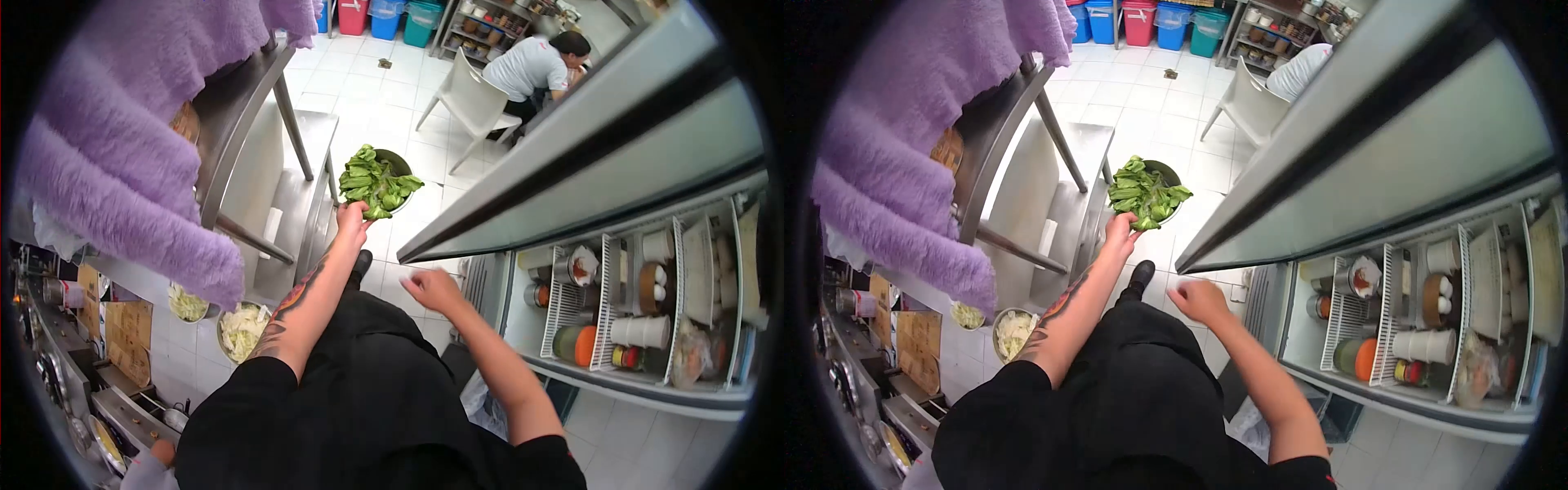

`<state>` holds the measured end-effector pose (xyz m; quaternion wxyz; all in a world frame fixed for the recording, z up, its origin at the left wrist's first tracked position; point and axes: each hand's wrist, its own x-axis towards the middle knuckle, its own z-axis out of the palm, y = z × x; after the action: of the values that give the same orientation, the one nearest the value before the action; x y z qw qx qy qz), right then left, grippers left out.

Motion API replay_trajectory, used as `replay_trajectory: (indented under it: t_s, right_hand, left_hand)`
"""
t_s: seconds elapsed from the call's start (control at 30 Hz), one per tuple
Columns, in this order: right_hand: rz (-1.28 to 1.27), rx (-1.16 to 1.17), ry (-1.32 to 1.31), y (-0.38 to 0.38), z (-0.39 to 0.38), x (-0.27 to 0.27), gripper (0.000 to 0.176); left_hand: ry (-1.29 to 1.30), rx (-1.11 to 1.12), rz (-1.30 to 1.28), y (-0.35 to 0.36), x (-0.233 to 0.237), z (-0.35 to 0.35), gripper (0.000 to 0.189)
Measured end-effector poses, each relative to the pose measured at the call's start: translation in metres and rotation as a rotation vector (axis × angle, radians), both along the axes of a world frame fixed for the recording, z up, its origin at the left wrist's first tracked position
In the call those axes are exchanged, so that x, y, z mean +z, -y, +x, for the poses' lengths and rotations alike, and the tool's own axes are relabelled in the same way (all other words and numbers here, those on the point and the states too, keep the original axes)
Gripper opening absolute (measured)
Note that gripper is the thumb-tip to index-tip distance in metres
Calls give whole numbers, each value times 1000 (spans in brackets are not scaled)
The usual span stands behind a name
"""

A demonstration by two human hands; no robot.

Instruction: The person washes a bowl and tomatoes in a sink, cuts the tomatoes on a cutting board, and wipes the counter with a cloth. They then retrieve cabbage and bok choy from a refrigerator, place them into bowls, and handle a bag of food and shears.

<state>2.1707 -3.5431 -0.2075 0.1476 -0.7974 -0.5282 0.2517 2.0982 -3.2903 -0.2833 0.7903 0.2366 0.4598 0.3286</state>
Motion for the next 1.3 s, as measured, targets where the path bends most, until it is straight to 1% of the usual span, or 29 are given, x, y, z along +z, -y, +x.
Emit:
replay_trajectory:
  t_s: [0.03, 0.1, 0.13, 0.2, 0.23, 0.27, 0.3, 0.33, 0.4, 0.47, 0.5, 0.53, 0.6, 0.67, 0.73, 0.77, 0.8, 0.87, 0.93, 0.97, 1.0, 1.03, 1.07, 1.1, 1.13, 1.2, 1.23, 1.27, 1.3]
  right_hand:
    - [-11, -27, -77, 49, 3, -12, 39]
    - [25, -337, -206, 121, -2, -69, 36]
    - [18, -352, -202, 147, -6, -91, 36]
    - [141, -858, -485, 185, -13, -114, 59]
    - [-12, -843, -600, 198, -8, -108, 78]
    - [-12, -862, -608, 212, -8, -128, 78]
    - [142, -791, -535, 232, -23, -165, 69]
    - [273, -762, -421, 247, -35, -194, 61]
    - [260, -1103, -775, 266, -40, -133, 64]
    - [379, -1152, -571, 304, -46, -105, 64]
    - [285, -1278, -544, 309, -44, -64, 63]
    - [183, -1414, -512, 310, -28, -29, 63]
    - [135, -1826, -628, 352, -37, -21, 58]
    - [276, -2105, -683, 359, -42, -8, 55]
    - [183, -2271, -608, 305, -40, 36, 44]
    - [196, -2306, -646, 328, -37, 37, 40]
    - [210, -2357, -662, 336, -39, 36, 36]
    - [359, -2243, -1012, 341, -49, 13, 47]
    - [165, -2258, -1408, 315, -33, -53, 29]
    - [160, -2227, -1418, 301, -8, -95, 29]
    - [63, -2062, -1259, 280, 23, -151, 30]
    - [-28, -1888, -1098, 256, 59, -196, 31]
    - [-101, -1698, -940, 224, 100, -228, 32]
    - [-119, -1545, -895, 137, 168, -195, 34]
    - [-127, -1400, -839, 25, 244, -142, 35]
    - [-145, -1131, -767, -74, 344, -149, 39]
    - [-151, -1027, -789, -121, 392, -152, 39]
    - [-148, -832, -796, -181, 431, -141, 38]
    - [-157, -635, -797, -246, 467, -129, 37]
  left_hand:
    - [-6, 4, 5, 18, 12, 1, 43]
    - [5, -20, -51, 34, -1, 1, 44]
    - [25, -51, -50, 38, -5, 7, 45]
    - [29, -103, -58, 41, -13, 19, 47]
    - [52, -110, -45, 40, -20, 26, 47]
    - [74, -116, -32, 35, -28, 36, 48]
    - [56, -89, 5, 29, -7, 25, 48]
    - [76, -100, 15, 19, -17, 33, 48]
    - [56, -137, 0, -7, -39, 56, 49]
    - [55, -124, -13, -31, -47, 85, 48]
    - [43, -111, -51, -47, -52, 97, 49]
    - [22, -110, -94, -63, -67, 131, 49]
    - [17, -98, -134, -99, -84, 160, 49]
    - [26, -83, -189, -140, -116, 184, 51]
    - [36, -80, -221, -183, -142, 201, 53]
    - [-1, -62, -214, -180, -135, 191, 53]
    - [-35, -57, -226, -192, -139, 194, 53]
    - [-48, -5, -233, -222, -139, 208, 51]
    - [-116, -13, -193, -257, -137, 224, 50]
    - [-124, 7, -174, -273, -133, 228, 48]
    - [-112, 39, -145, -291, -132, 229, 48]
    - [-148, 30, -153, -305, -132, 226, 47]
    - [-185, 30, -159, -320, -129, 221, 46]
    - [-178, 88, -133, -336, -124, 217, 46]
    - [-199, 69, -118, -350, -117, 212, 47]
    - [-224, 77, -85, -375, -100, 195, 49]
    - [-234, 117, -72, -372, -93, 194, 49]
    - [-240, 117, -50, -377, -90, 186, 47]
    - [-251, 166, -64, -383, -74, 182, 45]
